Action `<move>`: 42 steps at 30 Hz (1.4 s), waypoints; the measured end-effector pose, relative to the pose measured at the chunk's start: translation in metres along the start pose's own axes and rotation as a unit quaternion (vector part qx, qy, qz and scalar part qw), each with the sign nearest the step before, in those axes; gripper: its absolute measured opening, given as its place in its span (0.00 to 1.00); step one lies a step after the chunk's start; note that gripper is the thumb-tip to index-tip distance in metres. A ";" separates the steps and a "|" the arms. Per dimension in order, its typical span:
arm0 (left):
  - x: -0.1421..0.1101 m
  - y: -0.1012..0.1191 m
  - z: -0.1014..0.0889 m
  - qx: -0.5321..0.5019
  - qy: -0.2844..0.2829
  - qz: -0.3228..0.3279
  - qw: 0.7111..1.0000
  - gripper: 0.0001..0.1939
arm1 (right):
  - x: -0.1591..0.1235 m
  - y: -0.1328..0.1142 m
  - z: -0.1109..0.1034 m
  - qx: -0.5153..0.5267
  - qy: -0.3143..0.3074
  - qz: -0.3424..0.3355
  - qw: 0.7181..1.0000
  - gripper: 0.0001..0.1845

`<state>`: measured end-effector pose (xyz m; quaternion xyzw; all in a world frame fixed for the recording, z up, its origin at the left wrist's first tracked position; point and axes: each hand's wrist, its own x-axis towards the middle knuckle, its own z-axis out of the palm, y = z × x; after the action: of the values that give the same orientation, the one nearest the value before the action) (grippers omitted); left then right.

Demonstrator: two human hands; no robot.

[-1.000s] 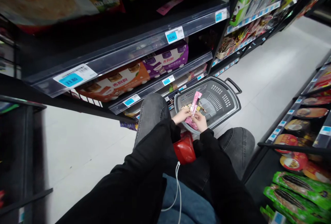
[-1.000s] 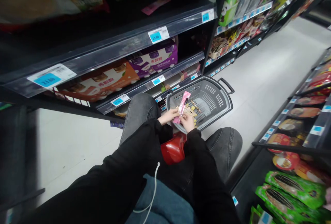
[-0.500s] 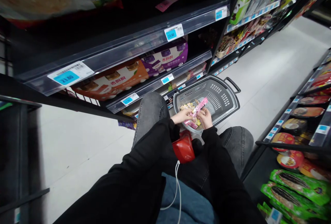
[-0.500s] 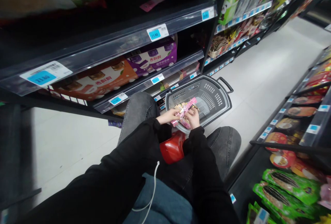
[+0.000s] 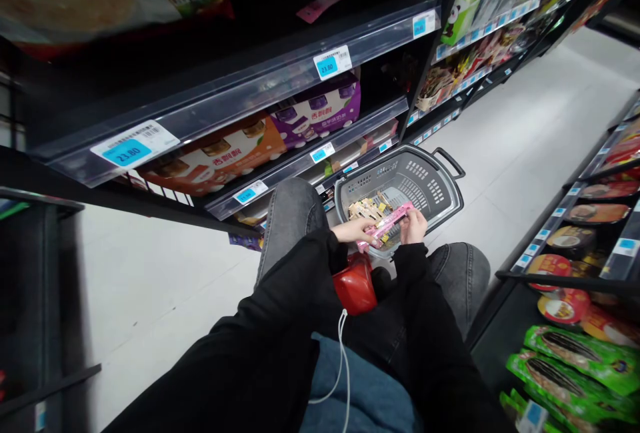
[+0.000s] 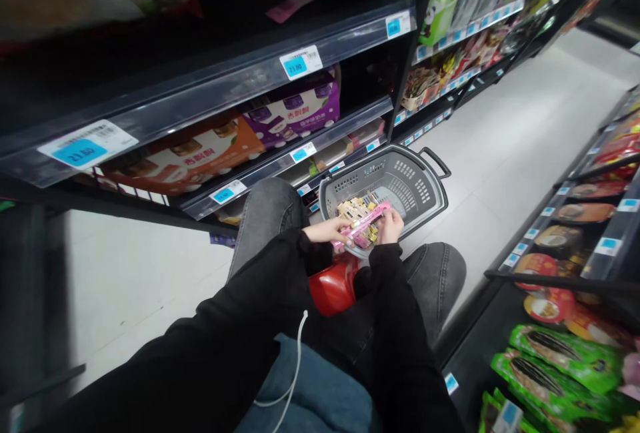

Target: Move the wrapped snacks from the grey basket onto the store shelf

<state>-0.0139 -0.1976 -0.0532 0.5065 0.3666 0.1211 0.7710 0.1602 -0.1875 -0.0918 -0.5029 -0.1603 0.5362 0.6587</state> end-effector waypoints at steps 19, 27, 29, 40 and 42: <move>0.007 -0.002 -0.005 0.010 0.208 0.015 0.978 0.17 | -0.001 -0.030 -0.006 0.008 -0.180 0.085 0.980 0.23; 0.010 -0.007 -0.014 0.048 0.257 0.046 0.964 0.11 | 0.014 -0.016 -0.021 -0.120 -0.116 0.074 0.983 0.20; 0.011 -0.009 -0.016 0.026 0.274 0.040 0.961 0.12 | 0.014 -0.017 -0.022 -0.117 -0.131 0.070 0.982 0.20; 0.006 -0.006 -0.014 0.015 0.257 0.013 0.966 0.11 | 0.015 -0.014 -0.025 -0.125 -0.094 0.094 0.983 0.16; 0.006 -0.005 -0.013 0.008 0.261 0.008 0.965 0.11 | 0.016 -0.015 -0.026 -0.120 -0.095 0.089 0.984 0.17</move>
<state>-0.0202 -0.1875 -0.0630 0.4661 0.5522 0.2521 0.6436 0.1936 -0.1853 -0.0961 -0.5377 -0.2401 0.6146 0.5248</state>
